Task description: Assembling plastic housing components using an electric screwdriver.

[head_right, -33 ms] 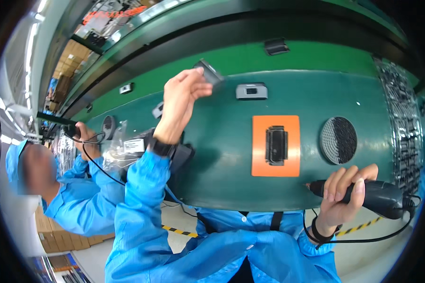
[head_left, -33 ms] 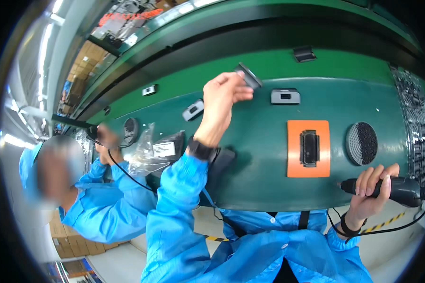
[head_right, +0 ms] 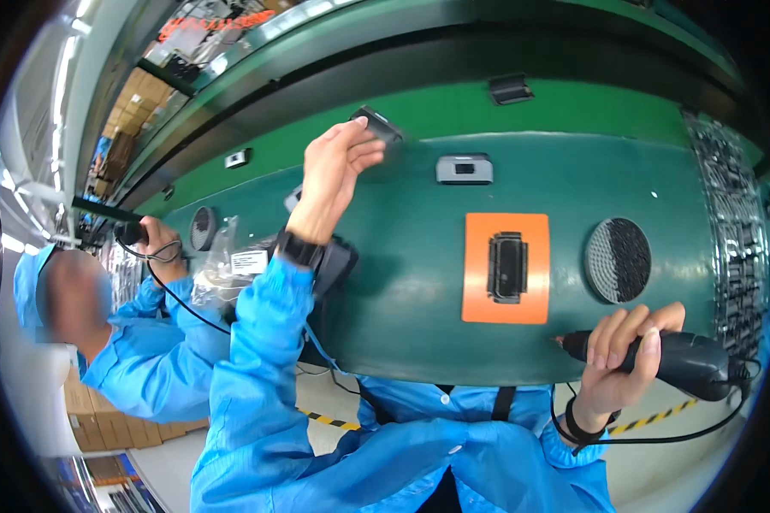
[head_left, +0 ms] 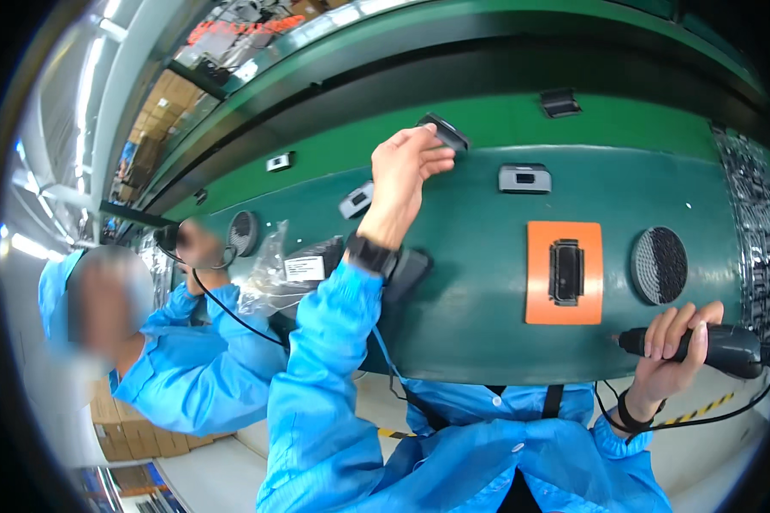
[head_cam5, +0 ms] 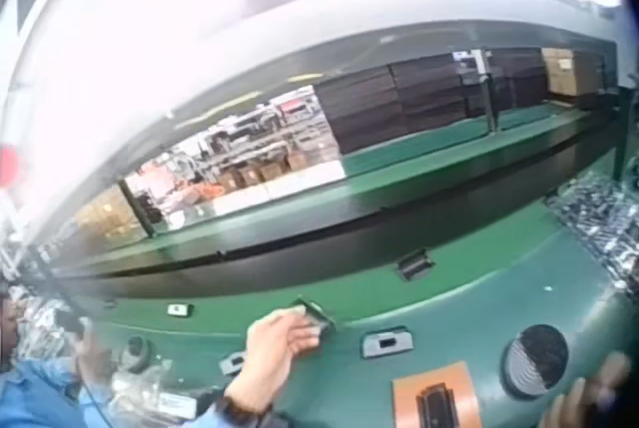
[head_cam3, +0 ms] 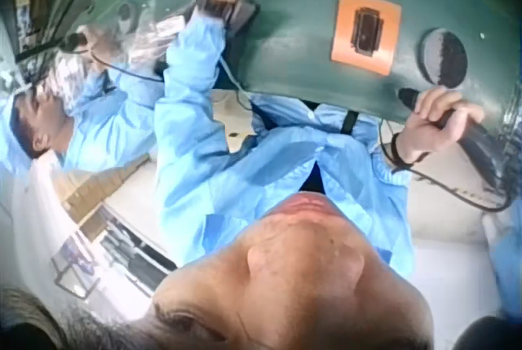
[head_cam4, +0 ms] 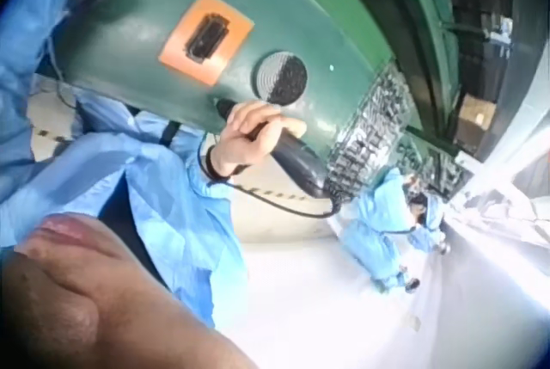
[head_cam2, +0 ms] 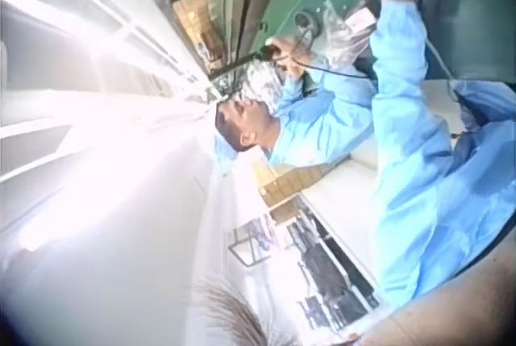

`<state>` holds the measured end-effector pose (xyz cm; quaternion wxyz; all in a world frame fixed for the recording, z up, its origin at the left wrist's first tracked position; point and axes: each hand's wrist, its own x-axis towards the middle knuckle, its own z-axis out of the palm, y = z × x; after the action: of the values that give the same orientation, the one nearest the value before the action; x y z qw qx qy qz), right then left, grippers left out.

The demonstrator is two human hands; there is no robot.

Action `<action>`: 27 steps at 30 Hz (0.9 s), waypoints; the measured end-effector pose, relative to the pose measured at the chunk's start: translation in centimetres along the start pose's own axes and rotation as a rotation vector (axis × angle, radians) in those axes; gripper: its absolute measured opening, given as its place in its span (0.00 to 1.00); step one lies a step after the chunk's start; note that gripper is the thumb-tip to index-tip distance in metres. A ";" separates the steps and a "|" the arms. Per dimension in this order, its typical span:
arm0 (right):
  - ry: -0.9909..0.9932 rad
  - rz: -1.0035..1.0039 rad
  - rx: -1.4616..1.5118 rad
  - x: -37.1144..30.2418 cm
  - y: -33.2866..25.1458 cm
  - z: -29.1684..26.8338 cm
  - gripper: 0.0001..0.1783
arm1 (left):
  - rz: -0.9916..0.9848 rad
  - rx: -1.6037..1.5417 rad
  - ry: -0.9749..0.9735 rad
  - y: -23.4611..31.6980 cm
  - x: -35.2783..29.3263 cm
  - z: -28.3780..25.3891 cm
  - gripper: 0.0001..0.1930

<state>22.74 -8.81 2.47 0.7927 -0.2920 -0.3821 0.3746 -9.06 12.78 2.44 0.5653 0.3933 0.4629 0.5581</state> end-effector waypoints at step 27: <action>-0.011 0.080 0.042 -1.8 0.3 1.5 0.09 | 0.451 1.267 0.151 1.3 7.5 -8.2 0.12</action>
<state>20.63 -9.84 2.40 0.7808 -0.2884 -0.3665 0.4157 -17.65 19.71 0.96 0.0613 0.6956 0.6456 0.3092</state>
